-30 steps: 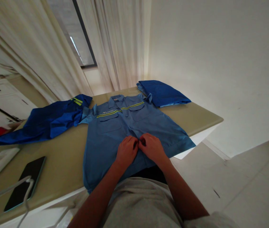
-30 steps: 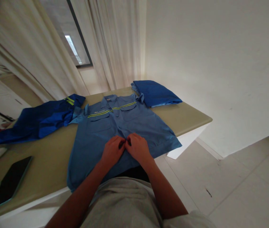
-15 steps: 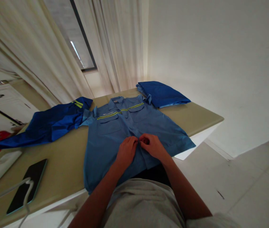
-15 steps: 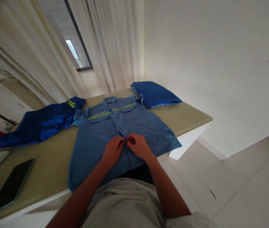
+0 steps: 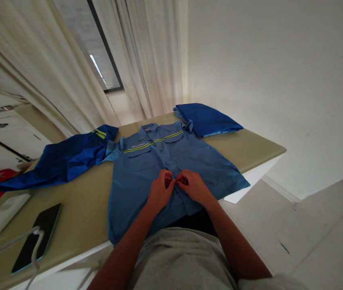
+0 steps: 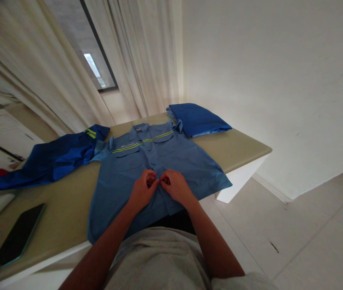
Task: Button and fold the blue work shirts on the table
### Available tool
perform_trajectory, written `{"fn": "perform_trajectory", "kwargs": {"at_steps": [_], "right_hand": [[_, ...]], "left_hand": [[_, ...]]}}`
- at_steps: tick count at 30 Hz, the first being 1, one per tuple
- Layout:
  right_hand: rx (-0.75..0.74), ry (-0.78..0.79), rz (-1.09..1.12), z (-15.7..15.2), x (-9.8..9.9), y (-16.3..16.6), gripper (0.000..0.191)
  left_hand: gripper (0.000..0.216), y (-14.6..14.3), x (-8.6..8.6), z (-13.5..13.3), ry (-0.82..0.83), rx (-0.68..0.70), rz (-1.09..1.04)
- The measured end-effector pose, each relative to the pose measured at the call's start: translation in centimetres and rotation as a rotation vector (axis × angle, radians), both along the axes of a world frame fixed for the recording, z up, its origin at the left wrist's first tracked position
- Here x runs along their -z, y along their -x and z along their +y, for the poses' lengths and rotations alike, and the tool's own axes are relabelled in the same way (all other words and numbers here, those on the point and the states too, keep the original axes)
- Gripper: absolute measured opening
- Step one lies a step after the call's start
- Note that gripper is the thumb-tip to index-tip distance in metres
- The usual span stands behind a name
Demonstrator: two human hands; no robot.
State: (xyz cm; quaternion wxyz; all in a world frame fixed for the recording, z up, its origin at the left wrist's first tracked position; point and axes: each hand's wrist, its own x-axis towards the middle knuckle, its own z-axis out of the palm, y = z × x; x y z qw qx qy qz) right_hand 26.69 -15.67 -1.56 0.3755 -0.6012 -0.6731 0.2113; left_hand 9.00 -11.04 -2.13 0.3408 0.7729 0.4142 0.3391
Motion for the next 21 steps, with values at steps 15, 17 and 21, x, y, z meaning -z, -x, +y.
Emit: {"fn": "perform_trajectory", "kwargs": {"at_steps": [15, 17, 21], "right_hand": [[0.049, -0.011, 0.043, -0.2, -0.1, 0.4, 0.011], [0.039, -0.020, 0.072, -0.1, 0.0, 0.3, 0.010], [0.046, -0.025, 0.128, 0.1, 0.1, 0.2, 0.009]], "left_hand": [[0.013, 0.2, -0.2, -0.4, -0.229, -0.011, 0.282], [0.013, 0.0, -0.5, -0.6, -0.271, -0.004, 0.353], [0.008, -0.9, -1.6, -0.7, -0.318, -0.013, 0.500]]}}
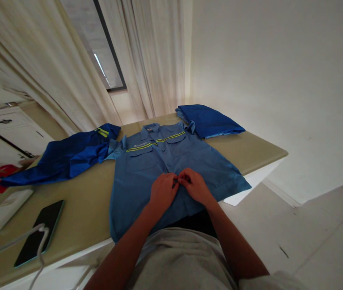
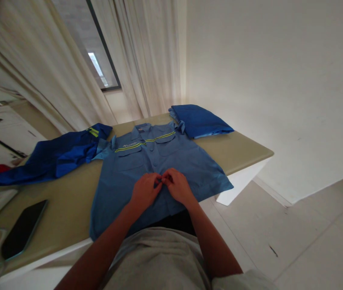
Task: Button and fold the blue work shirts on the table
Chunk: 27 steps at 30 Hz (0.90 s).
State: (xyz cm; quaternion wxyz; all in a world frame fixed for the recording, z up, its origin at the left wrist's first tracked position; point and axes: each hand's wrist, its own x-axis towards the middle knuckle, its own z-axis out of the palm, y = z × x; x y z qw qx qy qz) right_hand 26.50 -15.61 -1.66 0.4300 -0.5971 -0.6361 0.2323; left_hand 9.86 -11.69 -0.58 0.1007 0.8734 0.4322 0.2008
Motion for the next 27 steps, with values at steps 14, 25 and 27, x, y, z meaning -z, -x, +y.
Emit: {"fn": "perform_trajectory", "kwargs": {"at_steps": [14, 25, 27], "right_hand": [[0.084, -0.027, 0.195, 0.6, 0.4, -0.4, 0.016], [0.237, -0.089, -0.242, -0.6, 0.9, -3.9, 0.038], [0.357, -0.024, -0.425, -1.1, 1.0, -5.5, 0.051]], "left_hand": [[0.020, 1.0, -0.4, 1.1, 0.004, 0.154, -0.011], [0.027, 2.1, -1.5, 0.9, 0.069, 0.292, 0.032], [0.028, 2.3, -2.2, 2.1, 0.010, 0.296, 0.062]]}}
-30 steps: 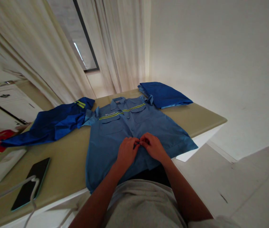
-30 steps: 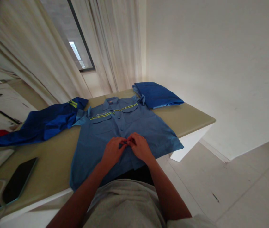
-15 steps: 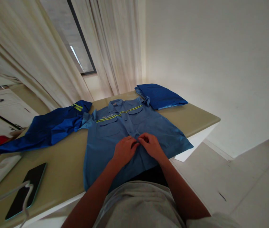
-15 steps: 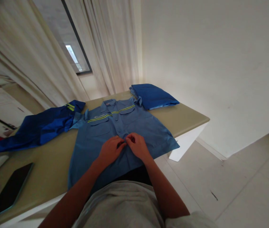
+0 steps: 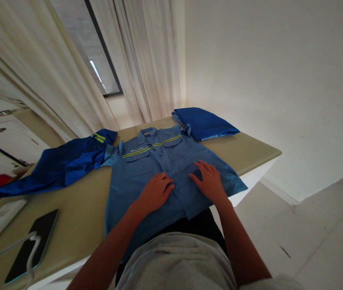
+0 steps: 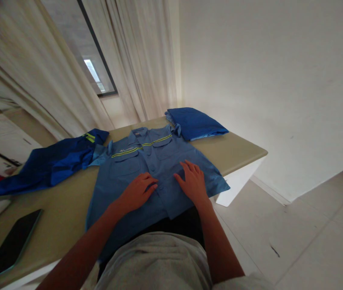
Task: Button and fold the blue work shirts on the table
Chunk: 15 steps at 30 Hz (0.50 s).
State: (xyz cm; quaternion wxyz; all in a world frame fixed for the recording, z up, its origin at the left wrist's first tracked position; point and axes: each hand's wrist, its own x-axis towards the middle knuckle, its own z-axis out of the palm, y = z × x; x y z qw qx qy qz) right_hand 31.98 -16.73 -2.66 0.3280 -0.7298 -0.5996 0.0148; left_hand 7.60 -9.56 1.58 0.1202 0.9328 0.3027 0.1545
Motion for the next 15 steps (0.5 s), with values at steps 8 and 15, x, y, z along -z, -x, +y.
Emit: {"fn": "perform_trajectory", "kwargs": {"at_steps": [8, 15], "right_hand": [[0.127, 0.231, -0.156, -0.8, 0.0, -2.0, 0.064], [0.150, 0.265, -0.156, -1.3, -1.0, -2.1, 0.057]], "left_hand": [[0.042, -4.1, -1.0, 10.9, -0.148, -0.278, 0.154], [0.077, -4.5, 2.6, 16.8, 0.070, -0.451, 0.280]]}}
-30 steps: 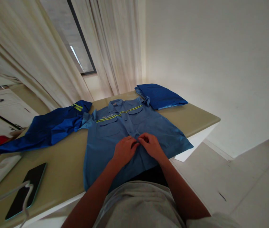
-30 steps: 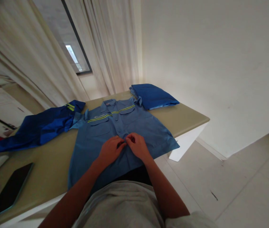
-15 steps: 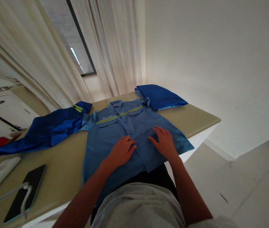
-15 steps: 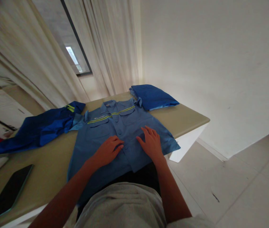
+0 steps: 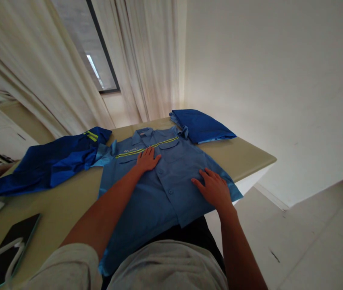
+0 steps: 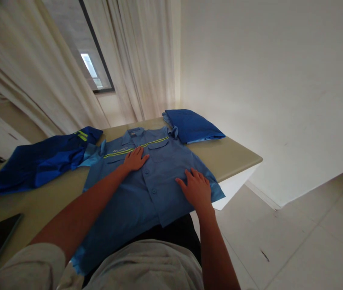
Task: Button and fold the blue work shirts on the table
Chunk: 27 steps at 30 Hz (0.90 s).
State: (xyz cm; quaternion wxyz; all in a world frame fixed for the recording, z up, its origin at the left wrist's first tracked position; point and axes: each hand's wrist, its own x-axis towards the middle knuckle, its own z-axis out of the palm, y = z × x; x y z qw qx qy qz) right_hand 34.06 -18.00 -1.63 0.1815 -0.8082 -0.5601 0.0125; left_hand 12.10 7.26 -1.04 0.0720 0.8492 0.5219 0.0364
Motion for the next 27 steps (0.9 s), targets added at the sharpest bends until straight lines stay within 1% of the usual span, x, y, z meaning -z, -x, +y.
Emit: {"fn": "perform_trajectory", "kwargs": {"at_steps": [2, 5, 6, 8, 10, 12, 15, 17, 20, 22, 25, 27], "right_hand": [[0.004, -0.022, 0.013, 0.1, -0.1, -0.3, 0.052], [0.033, -0.055, 0.050, 0.2, -0.3, -1.1, 0.047], [0.066, -0.066, 0.052, 0.1, -0.4, -1.5, 0.047], [0.179, -0.084, 0.023, -0.3, -0.5, -2.6, 0.050], [0.296, -0.075, -0.028, -0.9, -0.8, -3.6, 0.055], [0.348, -0.035, -0.056, -1.4, -1.0, -4.5, 0.057], [0.348, -0.009, -0.041, -1.8, -1.3, -5.4, 0.057], [0.339, 0.010, 0.018, -2.0, -1.4, -5.9, 0.055], [0.296, 0.107, 0.113, -2.5, -1.3, -6.7, 0.049], [0.290, 0.172, 0.100, -3.0, -1.6, -7.2, 0.049], [0.267, 0.182, 0.017, -2.8, -3.1, -7.3, 0.059], [0.165, 0.118, -0.033, -1.6, -4.9, -6.7, 0.062]], "left_hand": [[0.075, 0.5, 0.7, 0.1, -0.011, 0.001, -0.018], [0.070, 1.1, 0.9, -0.9, -0.106, 0.017, -0.050], [0.068, 1.3, 0.9, -1.5, -0.144, 0.032, -0.054], [0.068, 1.8, 1.2, -2.8, -0.190, 0.092, -0.045], [0.070, 2.4, 1.6, -4.2, -0.179, 0.168, -0.019], [0.070, 2.9, 2.1, -5.3, -0.152, 0.226, 0.001], [0.069, 3.2, 2.1, -6.2, -0.147, 0.241, -0.010], [0.069, 3.3, 1.9, -6.4, -0.157, 0.239, -0.041], [0.071, 3.5, 1.7, -6.5, -0.156, 0.290, -0.059], [0.073, 3.6, 1.7, -6.8, -0.138, 0.335, -0.037], [0.076, 3.7, 2.0, -7.5, -0.109, 0.360, -0.016], [0.077, 3.6, 2.2, -8.2, -0.092, 0.350, -0.026]]}}
